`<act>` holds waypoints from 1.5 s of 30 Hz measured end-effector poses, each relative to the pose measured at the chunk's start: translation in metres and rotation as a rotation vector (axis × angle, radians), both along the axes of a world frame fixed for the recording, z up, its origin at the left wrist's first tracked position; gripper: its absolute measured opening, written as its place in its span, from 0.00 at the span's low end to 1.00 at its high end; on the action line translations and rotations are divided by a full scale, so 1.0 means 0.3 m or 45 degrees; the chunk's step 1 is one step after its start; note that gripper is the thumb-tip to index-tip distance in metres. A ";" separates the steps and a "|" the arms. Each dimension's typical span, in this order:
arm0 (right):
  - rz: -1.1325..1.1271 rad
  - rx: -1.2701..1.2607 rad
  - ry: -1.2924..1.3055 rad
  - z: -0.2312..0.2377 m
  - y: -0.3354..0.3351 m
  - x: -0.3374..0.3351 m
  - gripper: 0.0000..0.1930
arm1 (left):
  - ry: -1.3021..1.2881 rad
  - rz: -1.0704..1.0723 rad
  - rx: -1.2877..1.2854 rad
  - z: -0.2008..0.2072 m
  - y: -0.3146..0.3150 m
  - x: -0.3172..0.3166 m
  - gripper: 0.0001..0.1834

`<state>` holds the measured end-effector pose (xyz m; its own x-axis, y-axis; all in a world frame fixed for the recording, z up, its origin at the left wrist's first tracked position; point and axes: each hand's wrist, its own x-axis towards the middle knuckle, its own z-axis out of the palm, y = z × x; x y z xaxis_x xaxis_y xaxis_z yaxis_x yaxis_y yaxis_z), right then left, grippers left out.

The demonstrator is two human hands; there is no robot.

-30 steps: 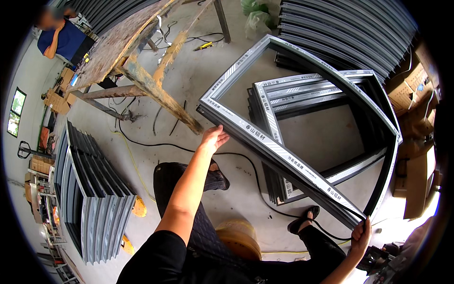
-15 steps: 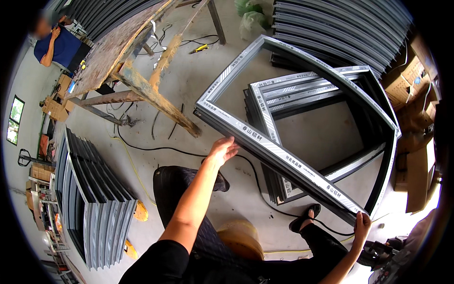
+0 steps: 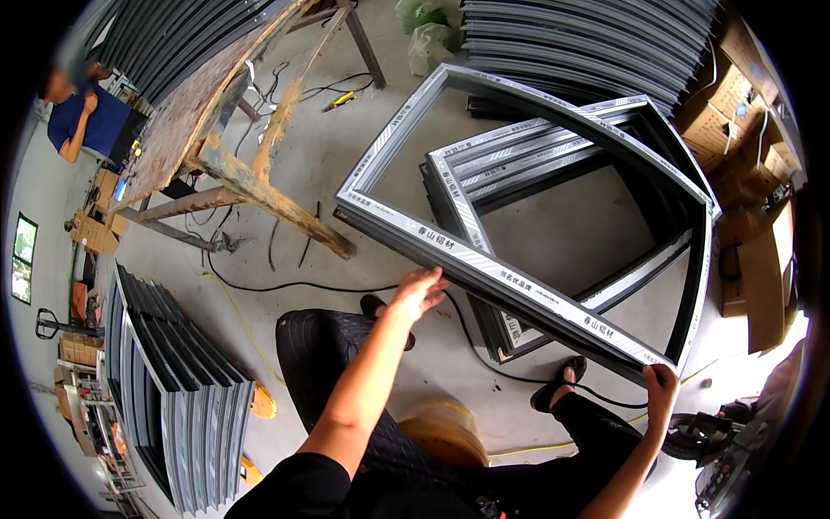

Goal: The person is assembling metal window frames. They insert black rubber sealing strips into the grooves of the frames and use a pair of pliers to cut and secure the seals at the corners.

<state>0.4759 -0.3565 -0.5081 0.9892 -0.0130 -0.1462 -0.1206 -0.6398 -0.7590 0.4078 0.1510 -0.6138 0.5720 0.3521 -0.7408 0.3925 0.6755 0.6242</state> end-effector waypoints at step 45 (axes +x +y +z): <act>0.077 -0.254 -0.050 0.002 0.007 -0.025 0.11 | -0.007 -0.210 0.058 -0.028 -0.318 -0.008 0.11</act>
